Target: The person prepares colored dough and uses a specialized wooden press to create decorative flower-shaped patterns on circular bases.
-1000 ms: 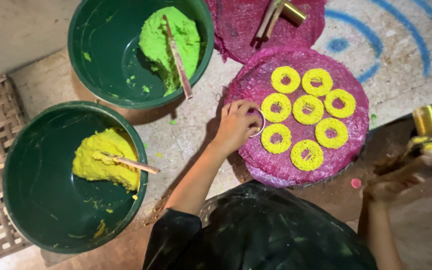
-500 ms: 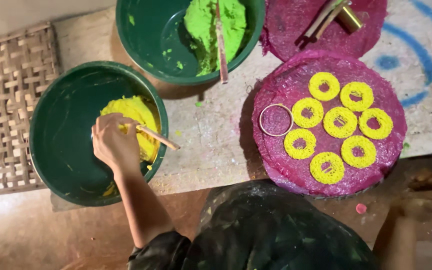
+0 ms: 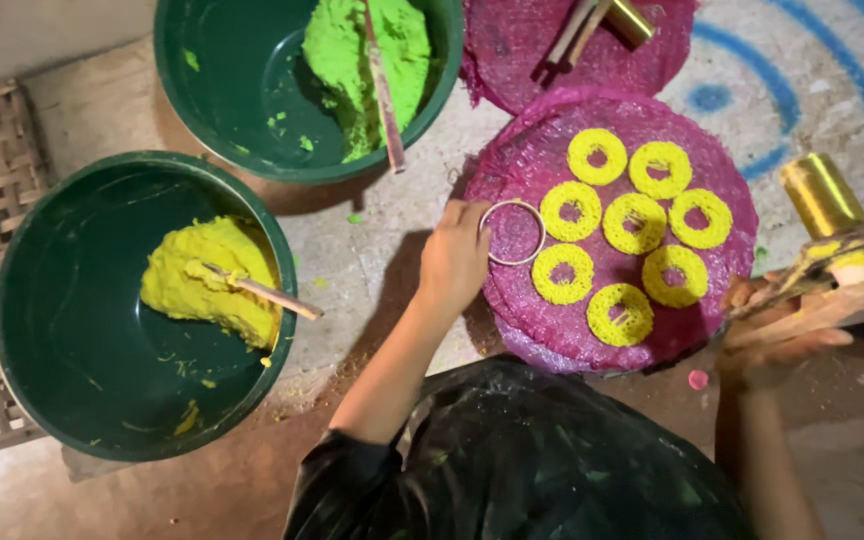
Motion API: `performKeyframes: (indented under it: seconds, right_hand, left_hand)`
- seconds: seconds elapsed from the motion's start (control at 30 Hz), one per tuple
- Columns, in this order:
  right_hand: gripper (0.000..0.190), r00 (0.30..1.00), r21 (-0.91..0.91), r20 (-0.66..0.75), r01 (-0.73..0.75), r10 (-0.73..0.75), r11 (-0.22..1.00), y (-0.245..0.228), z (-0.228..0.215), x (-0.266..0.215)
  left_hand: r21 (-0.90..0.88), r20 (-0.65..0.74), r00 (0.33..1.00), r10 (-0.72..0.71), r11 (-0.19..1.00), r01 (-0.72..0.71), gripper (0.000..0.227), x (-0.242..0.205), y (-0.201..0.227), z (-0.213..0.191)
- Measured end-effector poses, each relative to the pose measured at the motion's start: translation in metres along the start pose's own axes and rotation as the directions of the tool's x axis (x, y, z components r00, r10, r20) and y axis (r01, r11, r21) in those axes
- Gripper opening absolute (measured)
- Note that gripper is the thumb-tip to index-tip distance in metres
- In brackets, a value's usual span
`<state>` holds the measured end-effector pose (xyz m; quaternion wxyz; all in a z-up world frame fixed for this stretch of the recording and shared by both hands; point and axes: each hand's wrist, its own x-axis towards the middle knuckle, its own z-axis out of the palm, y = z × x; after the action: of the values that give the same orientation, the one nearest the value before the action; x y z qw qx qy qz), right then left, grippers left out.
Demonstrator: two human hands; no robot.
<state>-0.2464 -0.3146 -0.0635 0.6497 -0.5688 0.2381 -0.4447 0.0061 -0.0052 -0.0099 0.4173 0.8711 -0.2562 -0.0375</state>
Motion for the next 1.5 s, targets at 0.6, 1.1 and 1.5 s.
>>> performKeyframes:
  seconds: [0.6, 1.1, 1.5]
  right_hand:
    - [0.079, 0.115, -0.678, 0.609, -0.436, 0.784, 0.591, -0.052, 0.104, 0.034]
    - [0.074, 0.301, -0.871, 0.447, 0.362, 0.842, 0.333, -0.091, 0.237, 0.053]
    - [0.064, 0.452, -0.817, 0.465, 0.549, 0.761, 0.174, -0.096, 0.224, 0.064]
  left_hand:
    - [-0.883, 0.296, 0.933, 0.203, -0.315, 0.349, 0.082, 0.055, 0.03, -0.001]
    - [-0.806, -0.065, 0.988, -0.137, -0.577, -0.133, 0.052, 0.067, -0.025, 0.011]
    - [-0.779, 0.0, 0.98, -0.198, -0.615, -0.124, 0.039, 0.082, -0.017, 0.053]
